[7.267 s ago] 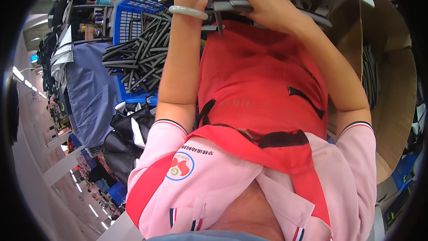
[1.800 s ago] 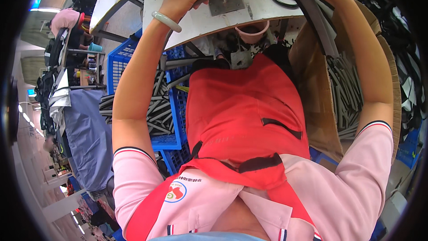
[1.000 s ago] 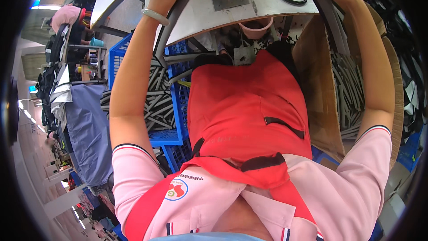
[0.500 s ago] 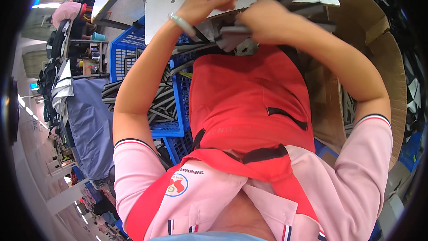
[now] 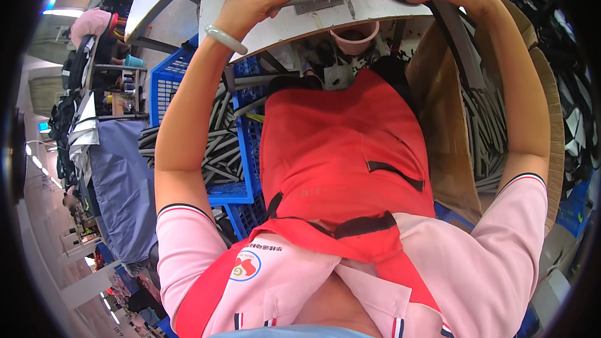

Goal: Insert grey straps into a heat-press machine to join or finish them.

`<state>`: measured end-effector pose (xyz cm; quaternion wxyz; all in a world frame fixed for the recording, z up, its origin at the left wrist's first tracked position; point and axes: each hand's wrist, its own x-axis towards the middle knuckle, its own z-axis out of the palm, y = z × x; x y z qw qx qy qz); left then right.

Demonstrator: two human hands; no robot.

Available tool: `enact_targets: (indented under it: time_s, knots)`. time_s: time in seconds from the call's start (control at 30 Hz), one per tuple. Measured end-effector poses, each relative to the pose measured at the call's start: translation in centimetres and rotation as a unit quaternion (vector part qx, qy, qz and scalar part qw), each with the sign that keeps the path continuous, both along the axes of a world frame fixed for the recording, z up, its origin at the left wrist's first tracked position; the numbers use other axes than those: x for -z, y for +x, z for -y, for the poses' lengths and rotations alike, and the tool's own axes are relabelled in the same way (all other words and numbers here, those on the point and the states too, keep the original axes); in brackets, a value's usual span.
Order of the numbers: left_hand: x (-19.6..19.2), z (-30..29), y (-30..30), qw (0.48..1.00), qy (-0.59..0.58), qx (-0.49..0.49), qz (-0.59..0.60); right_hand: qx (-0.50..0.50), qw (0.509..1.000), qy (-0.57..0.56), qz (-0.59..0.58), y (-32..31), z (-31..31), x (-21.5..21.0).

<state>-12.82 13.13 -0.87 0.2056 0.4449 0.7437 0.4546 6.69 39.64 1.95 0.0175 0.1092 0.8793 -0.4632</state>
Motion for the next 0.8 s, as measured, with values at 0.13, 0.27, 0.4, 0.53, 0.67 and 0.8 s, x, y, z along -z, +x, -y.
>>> enact_targets:
  time_s: [0.13, 0.27, 0.4, 0.53, 0.67, 0.8]
  knots:
    - [0.8, -0.8, -1.1, 0.996, 0.002, -0.045, 0.072, -0.006, 0.999, 0.030, 0.009, -1.8, -1.2, 0.6]
    - [0.6, -0.8, -1.5, 0.989, 0.004, -0.083, 0.121, -0.033, 0.999, 0.008, -0.008, -3.4, -2.0, 1.2]
    - [0.5, -1.6, -2.0, 0.988, 0.010, -0.067, 0.140, 0.069, 0.995, -0.003, 0.074, -2.8, -0.8, -1.4]
    - [0.4, -1.6, -2.4, 0.987, 0.018, -0.066, 0.145, 0.051, 0.994, -0.085, 0.046, -3.0, -0.8, -1.6]
    - [0.1, -0.7, -3.3, 0.985, 0.034, -0.064, 0.155, 0.017, 0.996, -0.083, 0.009, -4.3, -0.7, -1.6]
    - [0.3, -1.8, -3.9, 0.990, 0.030, -0.031, 0.132, 0.033, 0.997, -0.074, -0.003, -4.1, -1.3, -2.0]
